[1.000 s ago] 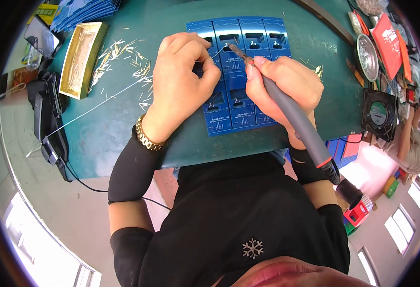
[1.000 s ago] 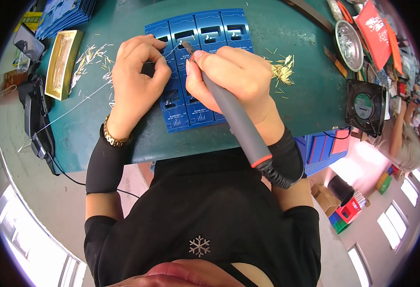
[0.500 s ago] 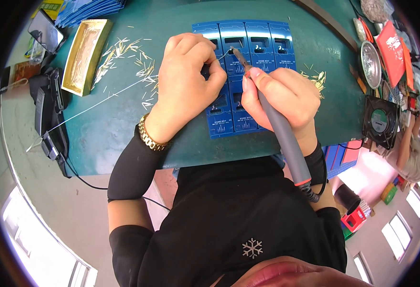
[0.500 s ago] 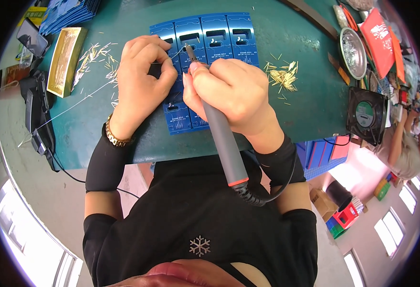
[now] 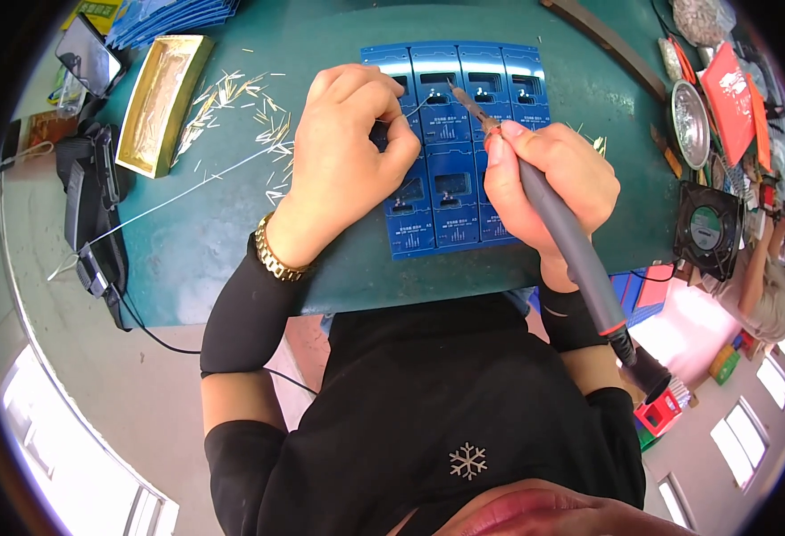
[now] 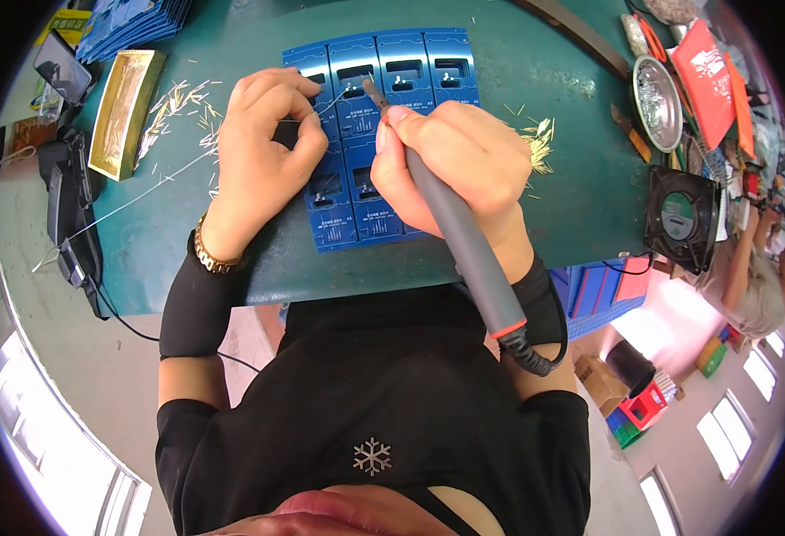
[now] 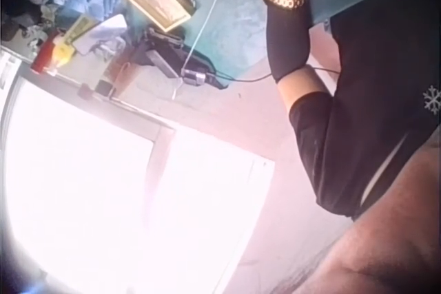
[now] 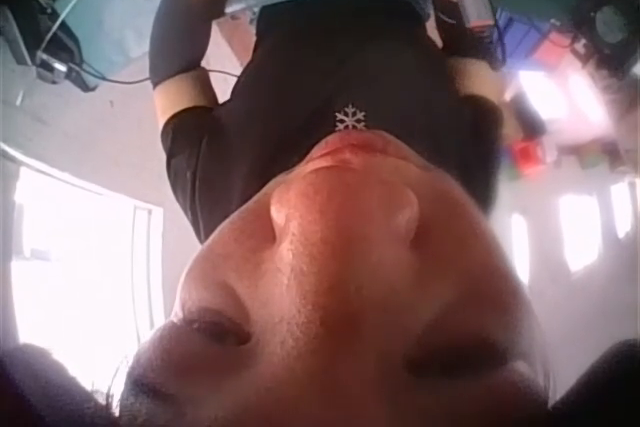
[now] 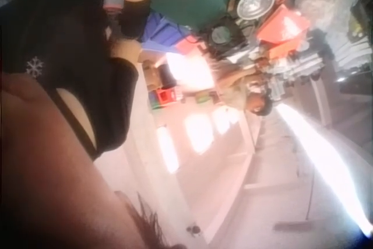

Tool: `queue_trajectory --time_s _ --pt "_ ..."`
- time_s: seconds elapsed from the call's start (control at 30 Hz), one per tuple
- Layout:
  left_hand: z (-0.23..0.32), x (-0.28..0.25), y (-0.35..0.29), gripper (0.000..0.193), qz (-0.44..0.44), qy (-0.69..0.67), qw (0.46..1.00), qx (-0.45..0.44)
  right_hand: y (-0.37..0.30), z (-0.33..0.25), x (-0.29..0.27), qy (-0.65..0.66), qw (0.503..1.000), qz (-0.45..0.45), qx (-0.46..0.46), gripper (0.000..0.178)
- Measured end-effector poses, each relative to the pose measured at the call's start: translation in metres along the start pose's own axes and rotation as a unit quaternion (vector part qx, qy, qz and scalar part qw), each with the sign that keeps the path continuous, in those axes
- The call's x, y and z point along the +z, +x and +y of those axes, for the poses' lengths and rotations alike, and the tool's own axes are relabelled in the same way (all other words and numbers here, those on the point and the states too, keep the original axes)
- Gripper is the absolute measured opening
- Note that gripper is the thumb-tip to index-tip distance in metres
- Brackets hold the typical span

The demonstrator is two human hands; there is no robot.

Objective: The person solders electronic components onto blue circuit board panels with a soldering iron and solder wire.

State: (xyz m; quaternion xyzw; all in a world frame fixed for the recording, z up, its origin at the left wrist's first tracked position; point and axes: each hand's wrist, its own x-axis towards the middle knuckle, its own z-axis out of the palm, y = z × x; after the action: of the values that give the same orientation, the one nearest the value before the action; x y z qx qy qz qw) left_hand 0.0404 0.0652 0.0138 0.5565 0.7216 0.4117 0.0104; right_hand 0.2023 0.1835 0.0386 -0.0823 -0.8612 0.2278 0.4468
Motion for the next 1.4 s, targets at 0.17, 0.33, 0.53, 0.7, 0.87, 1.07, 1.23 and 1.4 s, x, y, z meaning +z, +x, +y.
queue_trajectory --time_s 0.17,0.33,0.53,0.7,0.87,1.07,1.23,1.4 --pt "0.000 0.001 0.001 0.011 -0.002 0.002 1.000 0.005 -0.001 0.001 0.005 0.004 1.000 -0.011 -0.012 0.015" --pt "-0.001 0.001 0.001 0.011 0.002 0.010 1.000 0.011 0.000 0.000 0.008 0.011 0.999 -0.010 -0.029 0.016" --pt "0.000 0.003 0.002 0.011 0.003 0.014 1.000 0.013 0.002 -0.003 0.002 -0.008 0.997 -0.073 -0.032 0.016" --pt "-0.001 0.003 0.003 0.011 0.015 0.009 1.000 0.020 0.003 -0.001 0.004 0.003 0.999 -0.021 -0.033 0.018" --pt "0.001 0.005 0.003 0.011 0.020 0.002 1.000 0.019 -0.001 0.005 -0.003 0.007 1.000 0.013 0.015 0.017" --pt "0.003 0.007 0.004 0.013 0.014 0.032 0.999 0.023 0.000 0.000 -0.003 0.008 0.999 -0.038 0.012 0.012" --pt "0.001 0.009 0.005 0.012 0.011 0.043 0.999 0.023 0.000 0.002 0.003 0.003 1.000 -0.028 -0.006 0.016" --pt "0.002 0.009 0.007 0.011 0.010 0.052 0.998 0.027 0.001 0.000 0.001 0.003 0.998 -0.053 -0.023 0.018"
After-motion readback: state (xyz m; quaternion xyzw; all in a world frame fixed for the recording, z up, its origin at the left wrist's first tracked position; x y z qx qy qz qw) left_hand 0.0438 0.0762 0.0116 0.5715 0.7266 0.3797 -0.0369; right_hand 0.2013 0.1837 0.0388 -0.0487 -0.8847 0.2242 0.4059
